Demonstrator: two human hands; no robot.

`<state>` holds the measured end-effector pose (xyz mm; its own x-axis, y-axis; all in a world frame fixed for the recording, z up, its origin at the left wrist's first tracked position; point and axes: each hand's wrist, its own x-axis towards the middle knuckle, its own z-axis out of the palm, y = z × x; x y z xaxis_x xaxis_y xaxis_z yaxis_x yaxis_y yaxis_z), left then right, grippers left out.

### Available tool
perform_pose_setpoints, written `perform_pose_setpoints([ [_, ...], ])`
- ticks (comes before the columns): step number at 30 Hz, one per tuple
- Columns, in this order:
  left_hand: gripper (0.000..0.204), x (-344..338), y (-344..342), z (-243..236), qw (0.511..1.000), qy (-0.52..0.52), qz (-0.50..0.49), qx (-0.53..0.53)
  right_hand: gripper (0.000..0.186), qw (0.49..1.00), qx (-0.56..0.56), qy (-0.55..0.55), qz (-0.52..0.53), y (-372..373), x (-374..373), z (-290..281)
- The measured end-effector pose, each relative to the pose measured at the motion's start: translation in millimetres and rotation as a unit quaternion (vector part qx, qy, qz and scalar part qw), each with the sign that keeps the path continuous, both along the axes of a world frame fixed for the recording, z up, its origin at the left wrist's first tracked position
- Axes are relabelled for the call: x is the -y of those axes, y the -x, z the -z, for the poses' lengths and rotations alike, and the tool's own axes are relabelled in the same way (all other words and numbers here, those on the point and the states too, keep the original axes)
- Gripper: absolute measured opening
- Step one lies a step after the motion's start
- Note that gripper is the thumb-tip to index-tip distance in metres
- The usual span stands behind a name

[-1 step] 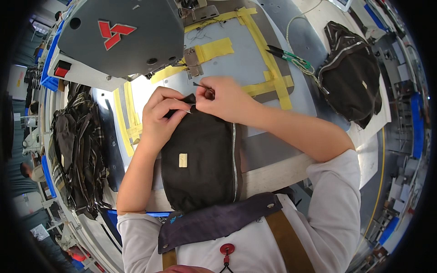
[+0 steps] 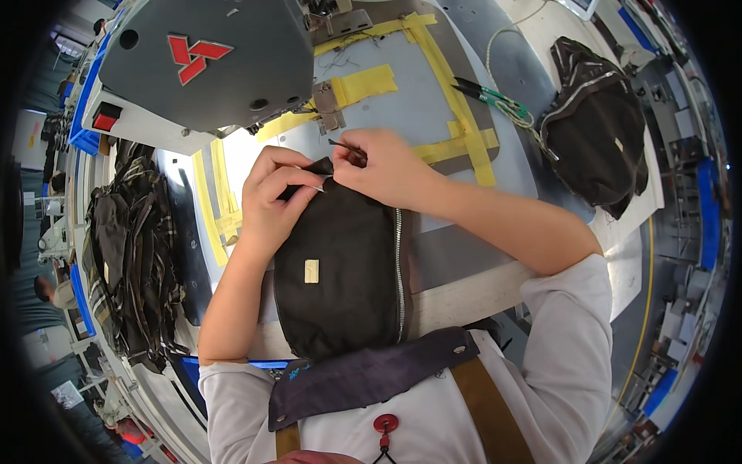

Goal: The person operates an industrial sewing machine to stitch the edges of dark-colored fabric bags. They repeatedly align the bag under the needle, sew a short segment, and then use scissors to cut the thread before moving to the next bag or section.

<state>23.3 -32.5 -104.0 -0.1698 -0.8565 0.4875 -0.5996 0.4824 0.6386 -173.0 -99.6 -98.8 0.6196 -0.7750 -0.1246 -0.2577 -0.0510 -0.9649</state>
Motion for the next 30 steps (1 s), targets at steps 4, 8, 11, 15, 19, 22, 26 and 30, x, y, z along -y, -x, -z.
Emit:
perform_pose_setpoints([
  [4,0.021,-0.6,4.9,-1.6,0.998,0.049,-0.014,0.038,0.018,0.997,0.023,0.072,-0.021,-3.1,-2.8,0.6],
  [8,0.021,0.0,10.9,-1.9,0.987,0.130,-0.007,0.096,0.018,0.997,0.028,0.057,0.032,-7.0,-0.1,10.2],
  [11,0.022,-3.7,16.7,-8.7,0.991,0.053,-0.034,0.122,0.018,0.995,0.032,0.083,0.039,-7.1,-3.9,10.5],
  [15,0.020,-7.2,17.6,-6.9,0.995,-0.026,-0.055,0.083,0.016,0.998,0.014,0.061,0.010,-6.5,-9.7,2.9],
  [19,0.019,-9.5,15.8,-6.6,0.995,-0.005,-0.089,0.035,0.017,0.998,0.057,-0.003,-0.018,-1.2,-7.0,3.0],
  [22,0.016,-6.4,15.2,-0.1,0.996,-0.006,-0.090,-0.019,0.019,0.999,0.024,-0.035,-0.032,4.9,-2.9,6.3],
  [26,0.013,-8.6,12.8,-2.2,0.991,-0.102,-0.087,-0.018,0.017,0.993,0.059,-0.099,-0.003,5.0,-2.0,0.4],
  [30,0.013,-8.0,11.0,-2.7,0.984,-0.139,-0.096,-0.047,0.013,0.996,0.086,0.025,0.022,2.7,-9.6,6.0],
])
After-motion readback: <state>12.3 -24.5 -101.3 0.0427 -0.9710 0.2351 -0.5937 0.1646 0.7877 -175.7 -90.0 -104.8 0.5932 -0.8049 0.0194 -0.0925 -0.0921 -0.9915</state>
